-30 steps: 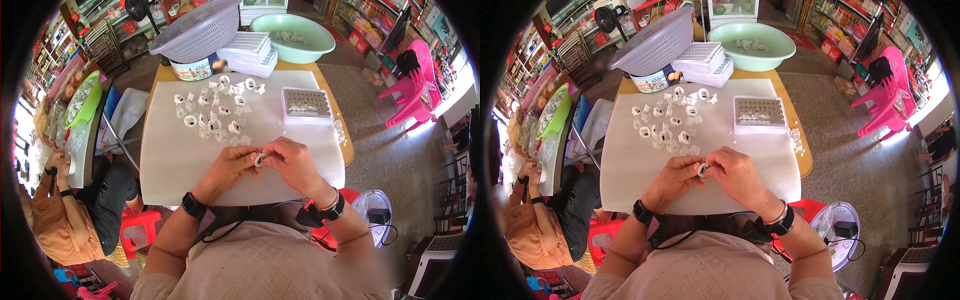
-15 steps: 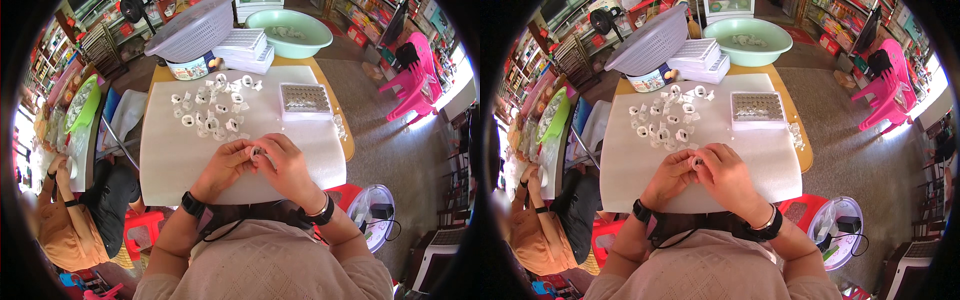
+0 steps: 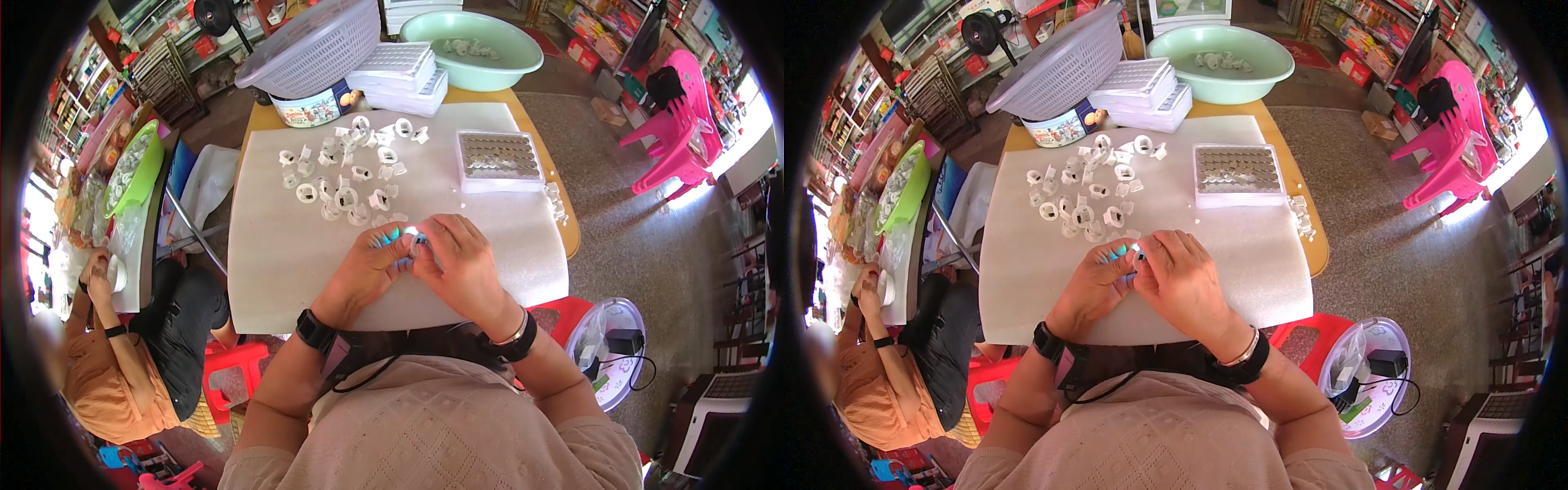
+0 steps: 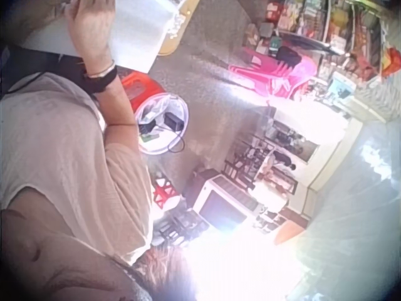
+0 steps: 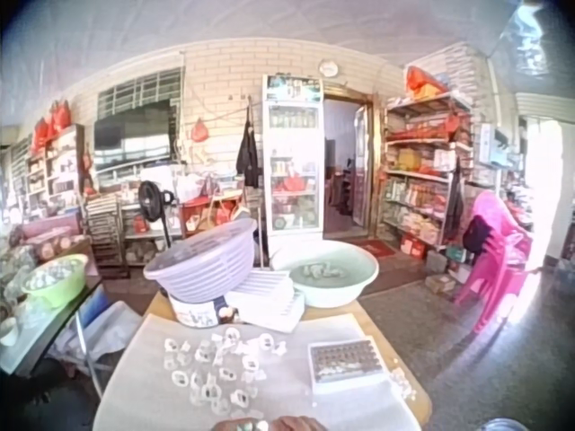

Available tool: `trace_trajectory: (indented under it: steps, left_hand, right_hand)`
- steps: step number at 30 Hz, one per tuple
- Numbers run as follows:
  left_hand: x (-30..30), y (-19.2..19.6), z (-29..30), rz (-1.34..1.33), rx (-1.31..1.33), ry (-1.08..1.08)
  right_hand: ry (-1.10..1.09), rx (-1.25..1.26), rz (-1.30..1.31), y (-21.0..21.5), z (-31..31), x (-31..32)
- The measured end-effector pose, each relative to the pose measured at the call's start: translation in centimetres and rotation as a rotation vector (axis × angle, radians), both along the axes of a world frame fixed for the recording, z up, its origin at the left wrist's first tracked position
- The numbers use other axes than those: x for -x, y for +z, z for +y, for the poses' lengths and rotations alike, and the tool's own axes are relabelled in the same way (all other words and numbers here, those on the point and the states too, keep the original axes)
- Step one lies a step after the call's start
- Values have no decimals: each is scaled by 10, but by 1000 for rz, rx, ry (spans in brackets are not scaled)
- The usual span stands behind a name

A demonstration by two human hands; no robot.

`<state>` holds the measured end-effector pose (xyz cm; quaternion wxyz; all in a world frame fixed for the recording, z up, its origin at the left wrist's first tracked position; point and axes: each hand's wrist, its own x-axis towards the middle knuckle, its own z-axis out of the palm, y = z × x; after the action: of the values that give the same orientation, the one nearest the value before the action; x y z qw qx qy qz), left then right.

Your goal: Assembling or inspecting small white plastic components on a table.

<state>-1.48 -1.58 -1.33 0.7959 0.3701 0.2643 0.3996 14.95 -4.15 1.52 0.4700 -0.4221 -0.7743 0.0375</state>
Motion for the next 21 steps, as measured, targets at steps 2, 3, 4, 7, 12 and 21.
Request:
trace_trajectory:
  steps: [2,3,4,7,12,21]
  left_hand:
    - [5,-3,2,-10,-11,-29]
    - [6,-4,3,-20,-19,-57]
    - [6,-3,3,-19,-21,-57]
    - [6,-2,2,-61,25,-35]
    - [3,1,-1,8,16,-5]
    - [2,5,2,-29,8,-69]
  right_hand:
    - [8,14,12,-2,-1,-2]
    - [31,73,87,-5,-2,-3]
    - [56,133,163,-5,-4,-2]
    - [22,40,156,11,-13,-1]
    - [100,35,59,4,-12,1]
    - [124,107,185,6,-10,-1]
